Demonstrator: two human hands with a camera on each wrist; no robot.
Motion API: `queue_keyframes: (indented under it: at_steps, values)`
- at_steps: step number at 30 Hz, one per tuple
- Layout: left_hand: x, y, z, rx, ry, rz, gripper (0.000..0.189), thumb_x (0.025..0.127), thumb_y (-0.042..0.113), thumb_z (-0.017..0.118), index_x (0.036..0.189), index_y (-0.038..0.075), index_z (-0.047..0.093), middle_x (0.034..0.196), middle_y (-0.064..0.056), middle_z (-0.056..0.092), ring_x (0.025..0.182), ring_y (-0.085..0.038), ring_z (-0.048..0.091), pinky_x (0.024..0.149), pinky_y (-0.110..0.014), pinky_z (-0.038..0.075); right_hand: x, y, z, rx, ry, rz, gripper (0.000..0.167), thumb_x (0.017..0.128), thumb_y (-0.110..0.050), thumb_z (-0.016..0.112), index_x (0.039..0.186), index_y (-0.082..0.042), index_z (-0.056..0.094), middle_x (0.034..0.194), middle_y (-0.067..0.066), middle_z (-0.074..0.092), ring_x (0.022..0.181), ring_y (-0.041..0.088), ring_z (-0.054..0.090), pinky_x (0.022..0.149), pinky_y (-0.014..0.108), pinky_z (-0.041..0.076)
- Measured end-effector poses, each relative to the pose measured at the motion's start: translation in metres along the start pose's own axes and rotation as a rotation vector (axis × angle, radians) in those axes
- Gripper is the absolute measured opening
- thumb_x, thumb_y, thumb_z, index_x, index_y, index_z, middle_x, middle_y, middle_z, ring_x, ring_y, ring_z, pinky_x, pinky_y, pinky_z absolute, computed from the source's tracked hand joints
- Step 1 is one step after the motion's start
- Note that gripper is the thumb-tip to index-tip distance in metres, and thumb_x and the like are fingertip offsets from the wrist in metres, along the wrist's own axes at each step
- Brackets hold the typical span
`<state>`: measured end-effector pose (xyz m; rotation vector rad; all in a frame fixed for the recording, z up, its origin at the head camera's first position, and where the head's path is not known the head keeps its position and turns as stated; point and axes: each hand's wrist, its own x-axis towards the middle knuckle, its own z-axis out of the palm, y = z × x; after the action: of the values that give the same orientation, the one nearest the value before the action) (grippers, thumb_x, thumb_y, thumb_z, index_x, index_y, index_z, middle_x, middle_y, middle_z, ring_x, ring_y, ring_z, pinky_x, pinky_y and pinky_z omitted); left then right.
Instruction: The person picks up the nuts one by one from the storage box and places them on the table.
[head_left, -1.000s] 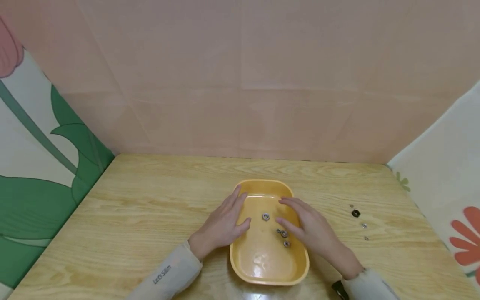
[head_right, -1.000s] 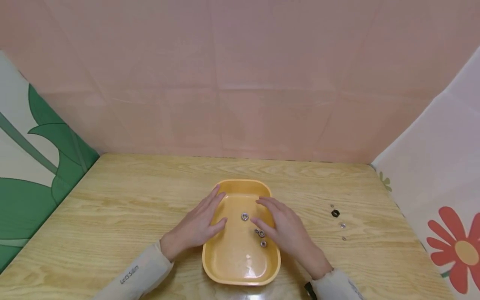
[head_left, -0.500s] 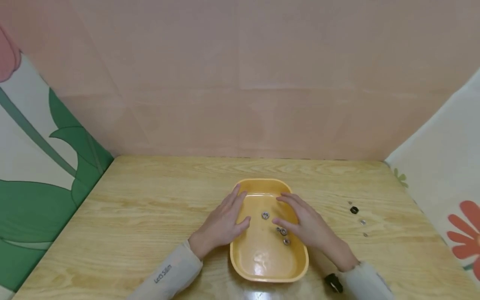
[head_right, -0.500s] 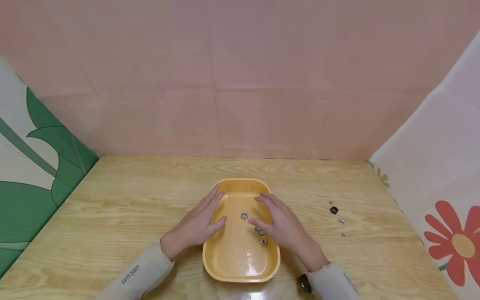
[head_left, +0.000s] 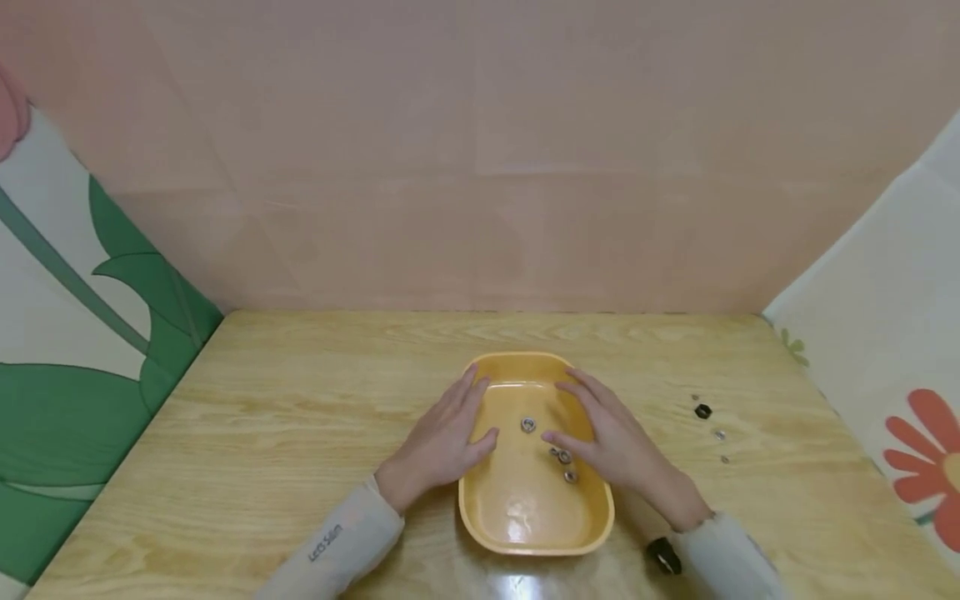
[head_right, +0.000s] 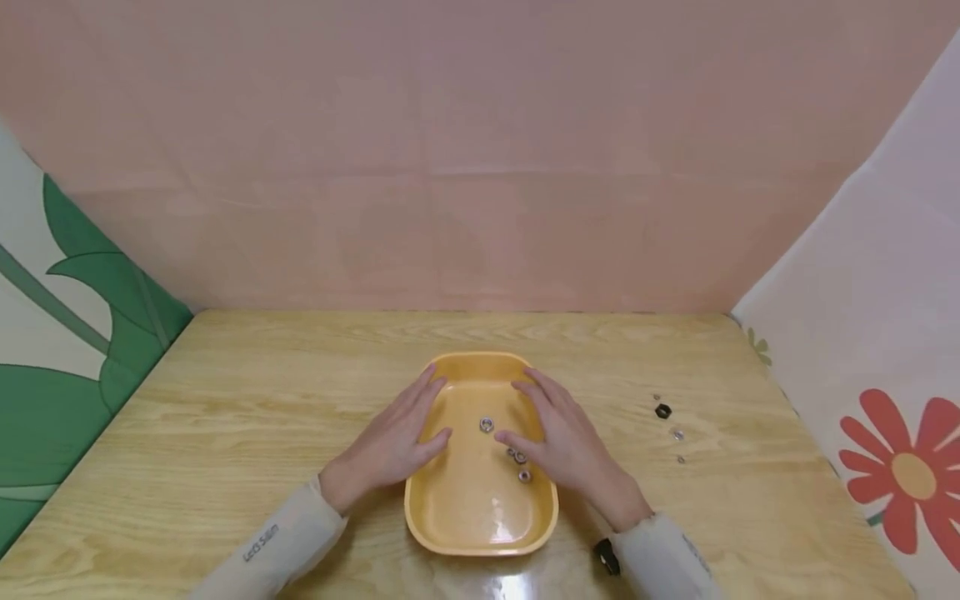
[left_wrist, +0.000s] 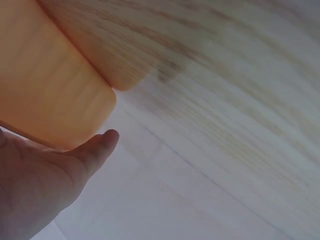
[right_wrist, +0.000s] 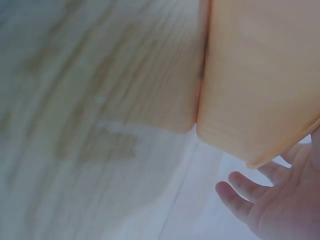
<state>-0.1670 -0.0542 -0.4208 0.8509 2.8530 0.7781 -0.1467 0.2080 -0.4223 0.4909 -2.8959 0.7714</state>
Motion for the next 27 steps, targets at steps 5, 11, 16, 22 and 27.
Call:
queue_keyframes:
  at_steps: [5, 11, 16, 22, 27]
  values:
    - [0.001, -0.002, -0.004, 0.044, 0.005, 0.005, 0.076, 0.098, 0.04, 0.053, 0.157, 0.005, 0.022, 0.165, -0.02, 0.015, 0.148, -0.04, 0.028, 0.12, -0.051, 0.028, 0.005, -0.002, 0.0, 0.007, -0.015, 0.007, 0.08, 0.087, -0.055, 0.069, 0.146, -0.007, 0.044, 0.163, 0.015, 0.026, 0.146, 0.044, 0.028, 0.112, 0.068, 0.03]
    - [0.001, 0.0, -0.007, 0.119, 0.035, 0.017, 0.076, 0.097, 0.042, 0.055, 0.156, 0.005, 0.025, 0.163, -0.02, 0.022, 0.147, -0.043, 0.03, 0.118, -0.055, 0.031, 0.007, -0.003, 0.001, -0.005, -0.01, 0.014, 0.083, 0.085, -0.055, 0.07, 0.147, -0.006, 0.042, 0.163, 0.016, 0.025, 0.147, 0.044, 0.025, 0.114, 0.068, 0.026]
    - [0.002, 0.005, -0.008, 0.19, 0.046, 0.025, 0.074, 0.096, 0.042, 0.058, 0.154, 0.005, 0.03, 0.162, -0.018, 0.027, 0.148, -0.041, 0.029, 0.118, -0.055, 0.032, 0.004, 0.0, 0.002, 0.004, -0.022, 0.036, 0.086, 0.084, -0.056, 0.071, 0.149, -0.007, 0.041, 0.165, 0.013, 0.022, 0.147, 0.043, 0.025, 0.113, 0.069, 0.026]
    - [0.007, 0.014, -0.006, 0.288, 0.084, 0.097, 0.064, 0.094, 0.037, 0.064, 0.148, 0.008, 0.044, 0.157, -0.014, 0.038, 0.144, -0.035, 0.038, 0.118, -0.049, 0.034, -0.001, 0.004, 0.001, 0.036, -0.026, 0.044, 0.079, 0.086, -0.043, 0.075, 0.148, -0.007, 0.042, 0.165, 0.012, 0.022, 0.145, 0.044, 0.03, 0.112, 0.067, 0.03]
    - [0.009, 0.017, -0.009, 0.327, 0.099, 0.151, 0.058, 0.093, 0.033, 0.067, 0.143, 0.009, 0.05, 0.152, -0.012, 0.046, 0.139, -0.028, 0.044, 0.119, -0.045, 0.034, -0.001, 0.002, 0.0, 0.07, -0.035, 0.015, 0.066, 0.089, -0.023, 0.072, 0.146, -0.006, 0.043, 0.164, 0.015, 0.021, 0.141, 0.047, 0.037, 0.109, 0.064, 0.038]
